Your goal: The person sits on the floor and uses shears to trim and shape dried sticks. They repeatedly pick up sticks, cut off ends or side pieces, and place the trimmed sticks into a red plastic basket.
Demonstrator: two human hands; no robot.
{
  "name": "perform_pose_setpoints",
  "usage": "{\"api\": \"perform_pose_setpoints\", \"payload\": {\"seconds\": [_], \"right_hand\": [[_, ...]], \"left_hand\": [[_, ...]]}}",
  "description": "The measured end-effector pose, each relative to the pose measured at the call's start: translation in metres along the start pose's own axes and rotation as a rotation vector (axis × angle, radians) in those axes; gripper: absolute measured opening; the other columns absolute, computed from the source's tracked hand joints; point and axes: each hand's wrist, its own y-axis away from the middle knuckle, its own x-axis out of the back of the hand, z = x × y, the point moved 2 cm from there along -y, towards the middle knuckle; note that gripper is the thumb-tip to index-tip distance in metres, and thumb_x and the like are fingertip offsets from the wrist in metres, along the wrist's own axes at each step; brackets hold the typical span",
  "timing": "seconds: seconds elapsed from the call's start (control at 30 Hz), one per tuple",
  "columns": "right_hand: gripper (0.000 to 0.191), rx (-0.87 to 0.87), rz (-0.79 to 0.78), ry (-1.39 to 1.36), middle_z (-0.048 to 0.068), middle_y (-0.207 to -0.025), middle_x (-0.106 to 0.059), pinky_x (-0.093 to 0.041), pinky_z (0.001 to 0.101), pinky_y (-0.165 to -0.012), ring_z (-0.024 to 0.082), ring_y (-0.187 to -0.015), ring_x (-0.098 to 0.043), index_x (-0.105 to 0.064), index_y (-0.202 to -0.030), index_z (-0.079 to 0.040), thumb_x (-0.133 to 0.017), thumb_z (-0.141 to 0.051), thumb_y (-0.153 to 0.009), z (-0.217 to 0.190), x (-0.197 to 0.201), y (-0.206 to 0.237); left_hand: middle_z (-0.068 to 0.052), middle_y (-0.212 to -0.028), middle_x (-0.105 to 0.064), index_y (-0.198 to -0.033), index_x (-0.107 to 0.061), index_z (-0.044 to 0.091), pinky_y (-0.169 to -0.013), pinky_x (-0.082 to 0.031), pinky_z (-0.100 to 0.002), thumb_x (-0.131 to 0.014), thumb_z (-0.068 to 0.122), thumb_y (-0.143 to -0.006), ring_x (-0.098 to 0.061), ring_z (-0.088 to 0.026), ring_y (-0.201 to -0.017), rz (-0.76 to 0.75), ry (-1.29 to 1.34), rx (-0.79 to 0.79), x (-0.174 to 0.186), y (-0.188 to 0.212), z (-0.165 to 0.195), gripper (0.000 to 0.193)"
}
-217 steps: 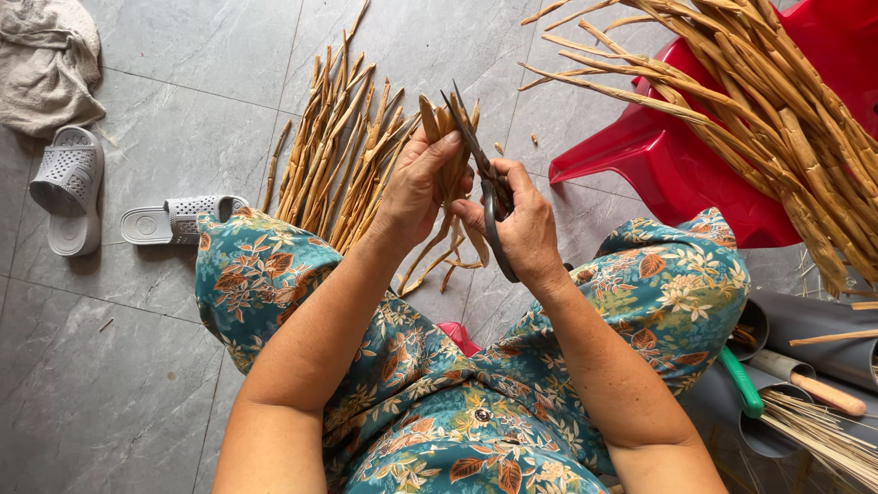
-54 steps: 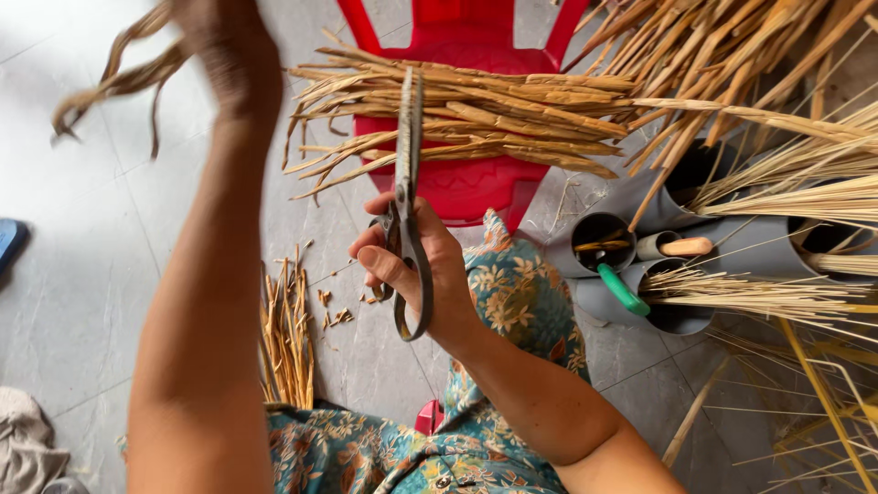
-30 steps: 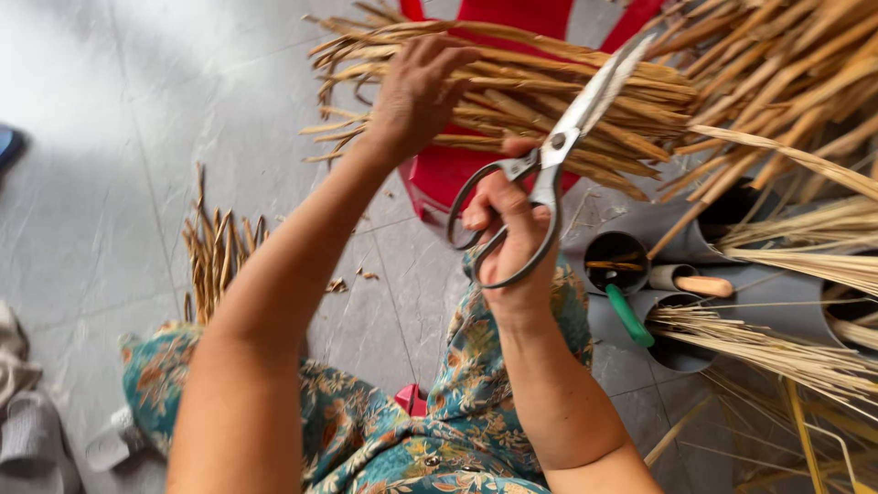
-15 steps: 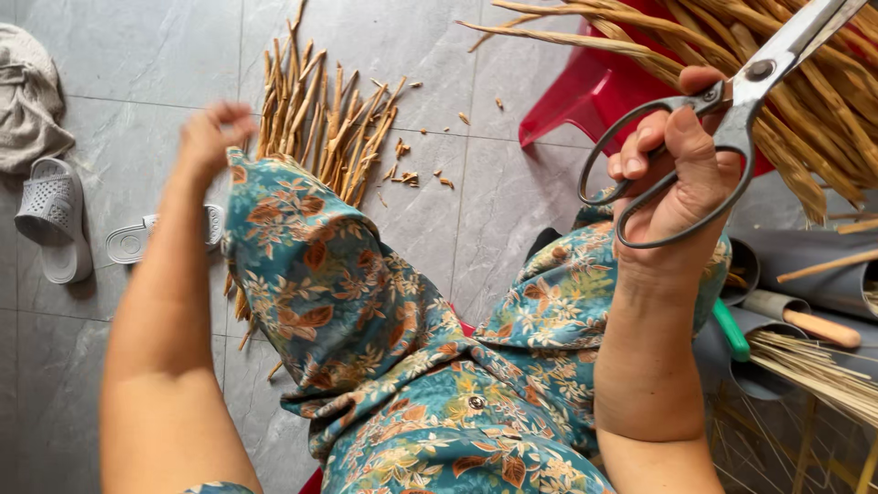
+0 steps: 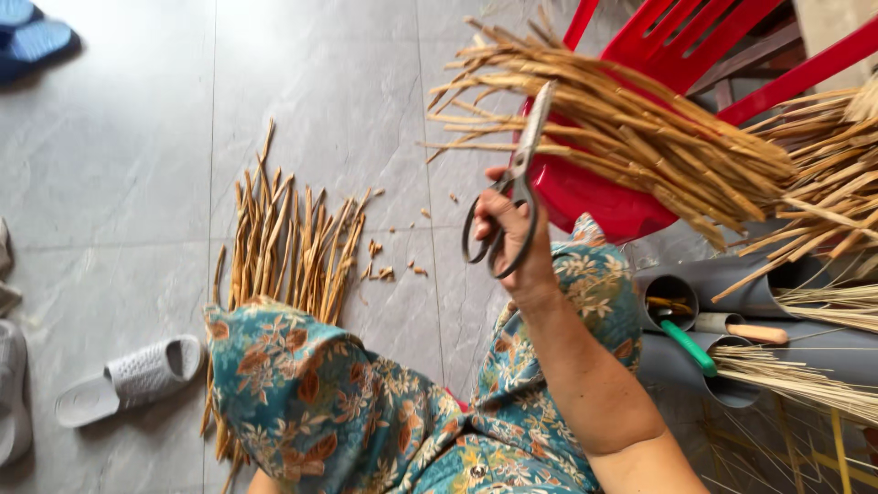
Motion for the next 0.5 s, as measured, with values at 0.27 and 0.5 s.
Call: {"api": "perform_pose_setpoints", "payload": {"seconds": [0.27, 0.5], "right_hand": [[0.034, -0.029, -0.041, 0.003, 0.006, -0.081, -0.062, -0.052, 0.0252, -0.057, 0.011, -0.062, -0.058, -0.057, -0.125, -0.002, -0.069, -0.009, -0.094, 0.028, -0.012, -0.014], [0.032, -0.048, -0.031, -0.002, 0.006, -0.08, -0.062, -0.052, 0.0248, -0.055, 0.011, -0.062, -0.059, -0.059, -0.122, -0.003, -0.071, -0.011, -0.093, 0.039, -0.008, -0.03]], "left_hand": [[-0.004, -0.097, -0.074, -0.113, -0.071, 0.005, -0.075, -0.054, -0.03, -0.069, 0.024, -0.099, -0.067, -0.014, -0.088, 0.103, -0.087, 0.022, 0.063, -0.021, 0.037, 0.023], [-0.003, -0.095, -0.074, -0.111, -0.07, 0.006, -0.073, -0.054, -0.031, -0.067, 0.025, -0.1, -0.067, -0.014, -0.087, 0.183, -0.153, 0.019, 0.079, -0.022, 0.043, 0.022]]}}
